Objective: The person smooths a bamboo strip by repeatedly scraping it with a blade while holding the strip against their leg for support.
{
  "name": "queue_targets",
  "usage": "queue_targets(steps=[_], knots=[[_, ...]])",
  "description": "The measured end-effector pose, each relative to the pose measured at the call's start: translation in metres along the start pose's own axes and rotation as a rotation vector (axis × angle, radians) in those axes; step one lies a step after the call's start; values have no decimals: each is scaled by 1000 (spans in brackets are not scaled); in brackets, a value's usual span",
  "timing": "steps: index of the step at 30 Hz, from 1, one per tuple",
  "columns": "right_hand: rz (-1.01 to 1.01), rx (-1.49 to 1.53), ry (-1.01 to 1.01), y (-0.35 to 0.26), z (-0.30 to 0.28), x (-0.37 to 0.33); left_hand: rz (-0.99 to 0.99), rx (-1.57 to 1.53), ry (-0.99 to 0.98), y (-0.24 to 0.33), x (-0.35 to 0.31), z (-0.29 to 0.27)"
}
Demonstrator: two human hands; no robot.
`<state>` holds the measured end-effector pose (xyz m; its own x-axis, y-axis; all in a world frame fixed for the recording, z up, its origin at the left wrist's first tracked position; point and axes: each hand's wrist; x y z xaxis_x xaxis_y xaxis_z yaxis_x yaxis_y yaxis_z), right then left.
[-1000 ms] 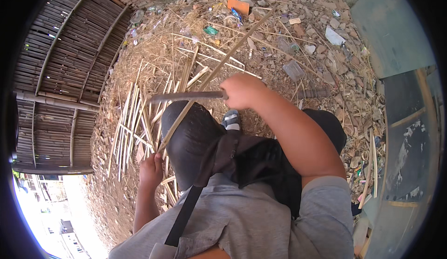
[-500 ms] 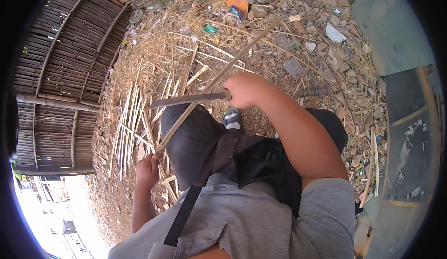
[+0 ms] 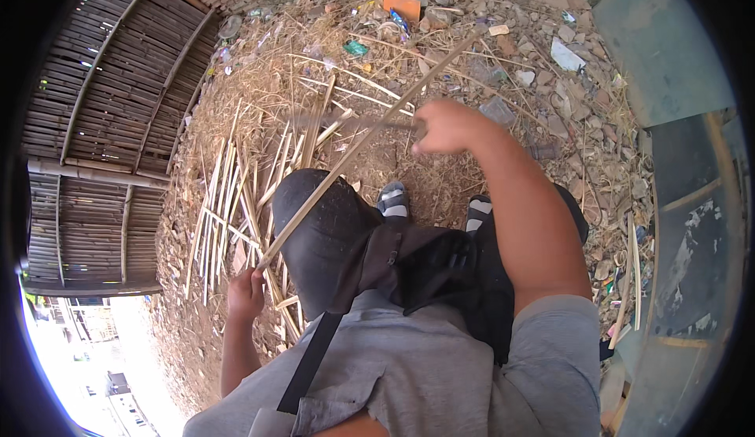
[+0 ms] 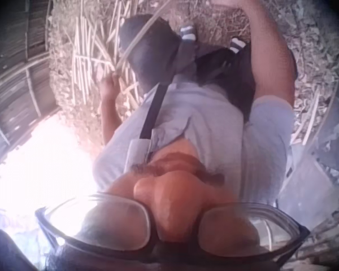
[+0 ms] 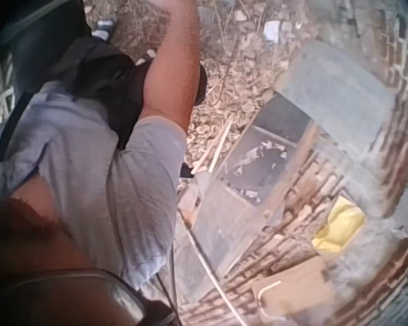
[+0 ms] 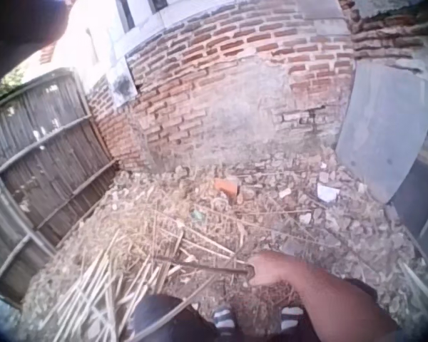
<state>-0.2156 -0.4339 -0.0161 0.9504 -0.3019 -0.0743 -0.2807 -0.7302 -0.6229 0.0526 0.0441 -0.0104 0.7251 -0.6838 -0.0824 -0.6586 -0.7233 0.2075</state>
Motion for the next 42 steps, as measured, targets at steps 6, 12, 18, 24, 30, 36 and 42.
queue_targets(steps=[6,12,18,24,30,36,42], knots=[[240,55,341,37,-15,-10,-29,-71,-9,7,-5,-6],[21,-38,-48,-17,-15,-4,-22,-54,33,-14,-10,10],[480,297,445,69,-41,-22,-27,-35,42,-9,-5,6],[171,61,211,-13,-16,-9,-42,-60,-1,-14,-6,13],[-41,26,86,2,-10,-4,-64,-84,16,-8,-11,8],[450,366,300,54,-40,-17,-51,-92,37,-3,-8,5],[-35,-25,-86,-13,-6,2,-71,-117,-1,-3,-10,8]])
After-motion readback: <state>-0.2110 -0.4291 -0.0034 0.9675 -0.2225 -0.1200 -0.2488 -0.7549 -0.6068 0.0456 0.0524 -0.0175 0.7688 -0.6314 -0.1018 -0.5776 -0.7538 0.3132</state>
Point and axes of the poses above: each hand's wrist, its own x-axis towards the middle knuckle, its own z-axis out of the palm, y = z × x, and after that the axes turned 13 degrees about -z, right-handed
